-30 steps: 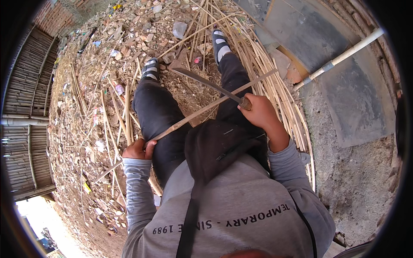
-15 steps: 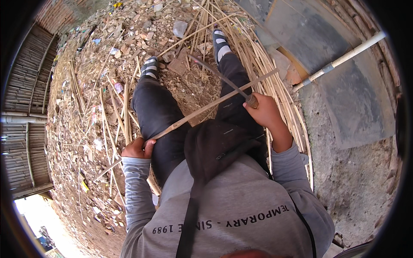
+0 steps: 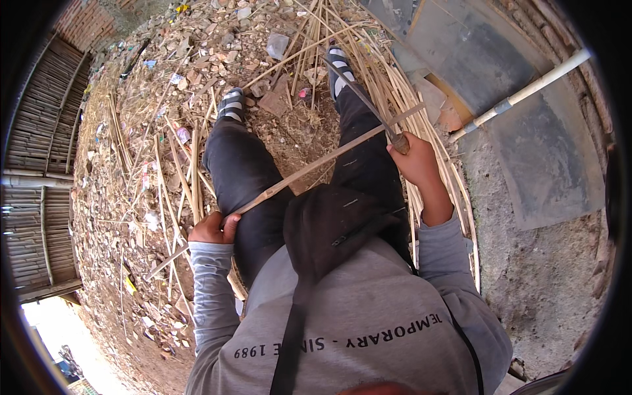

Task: The person shaves a thin bamboo strip using a curved blade, drawing the blade toward themselves while holding the strip against their leg.

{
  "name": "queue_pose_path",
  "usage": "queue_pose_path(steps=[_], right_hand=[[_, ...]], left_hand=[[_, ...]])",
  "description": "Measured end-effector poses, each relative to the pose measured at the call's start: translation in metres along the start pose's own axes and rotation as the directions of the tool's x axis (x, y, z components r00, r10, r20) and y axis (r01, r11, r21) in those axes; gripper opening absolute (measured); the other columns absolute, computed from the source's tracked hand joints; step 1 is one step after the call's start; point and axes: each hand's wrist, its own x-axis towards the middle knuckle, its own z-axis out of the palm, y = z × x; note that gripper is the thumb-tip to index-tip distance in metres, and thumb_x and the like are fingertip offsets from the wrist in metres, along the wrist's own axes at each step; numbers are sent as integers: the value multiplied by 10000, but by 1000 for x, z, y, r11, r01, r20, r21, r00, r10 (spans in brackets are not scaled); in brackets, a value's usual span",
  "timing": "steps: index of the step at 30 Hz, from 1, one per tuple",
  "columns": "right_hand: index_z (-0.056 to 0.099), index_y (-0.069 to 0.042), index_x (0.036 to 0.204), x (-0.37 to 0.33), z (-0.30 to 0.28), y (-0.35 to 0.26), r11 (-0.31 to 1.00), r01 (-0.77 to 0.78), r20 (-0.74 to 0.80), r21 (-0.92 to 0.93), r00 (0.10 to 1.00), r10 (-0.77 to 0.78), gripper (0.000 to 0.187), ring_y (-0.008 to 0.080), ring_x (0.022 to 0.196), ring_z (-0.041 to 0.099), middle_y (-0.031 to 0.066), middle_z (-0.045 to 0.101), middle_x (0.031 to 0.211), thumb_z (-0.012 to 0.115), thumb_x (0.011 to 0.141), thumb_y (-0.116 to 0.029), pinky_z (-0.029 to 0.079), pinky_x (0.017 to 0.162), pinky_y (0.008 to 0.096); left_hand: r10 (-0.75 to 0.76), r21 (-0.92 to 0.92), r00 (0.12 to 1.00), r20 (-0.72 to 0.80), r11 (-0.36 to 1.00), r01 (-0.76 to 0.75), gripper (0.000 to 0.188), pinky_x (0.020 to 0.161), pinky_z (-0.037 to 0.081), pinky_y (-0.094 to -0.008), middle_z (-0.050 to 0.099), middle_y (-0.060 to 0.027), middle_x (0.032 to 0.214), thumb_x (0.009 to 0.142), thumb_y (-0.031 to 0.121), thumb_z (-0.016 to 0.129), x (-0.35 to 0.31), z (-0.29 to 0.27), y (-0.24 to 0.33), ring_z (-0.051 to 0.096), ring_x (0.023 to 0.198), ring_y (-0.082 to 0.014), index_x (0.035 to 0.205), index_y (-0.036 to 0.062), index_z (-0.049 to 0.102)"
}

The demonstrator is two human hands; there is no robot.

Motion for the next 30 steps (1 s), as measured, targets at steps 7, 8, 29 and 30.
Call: queue_pose_path(steps=[7,8,29,30], right_hand=[[678,-41,905,-14,6,-11,994,96,154,-48,984,-87,265,431,778,652,203,674,788,771,806,-268,502,677,485],[683,-42,913,-12,6,-8,995,86,145,-45,986,-79,269,428,786,656,203,677,792,773,804,-271,505,682,482],[678,-21,953,-16,17,20,998,22,67,65,997,-26,297,434,813,668,220,684,811,764,830,-277,518,701,464],[677,-20,953,-15,16,18,997,32,67,74,997,-37,299,436,811,667,220,683,810,766,829,-277,517,701,465]], left_hand=[[-21,18,998,58,1000,21,609,563,458,-512,596,-185,623,866,630,659,2,-1,-5,605,610,-433,677,61,554],[-23,28,998,55,999,21,608,562,458,-512,598,-183,624,865,630,660,2,-2,-4,606,610,-433,676,62,553],[12,41,999,30,999,-14,608,560,455,-511,588,-186,608,867,623,666,5,-9,0,594,589,-436,673,58,552],[9,42,999,33,999,-11,612,560,455,-511,589,-187,609,867,628,663,5,-7,-1,596,590,-437,673,57,552]])
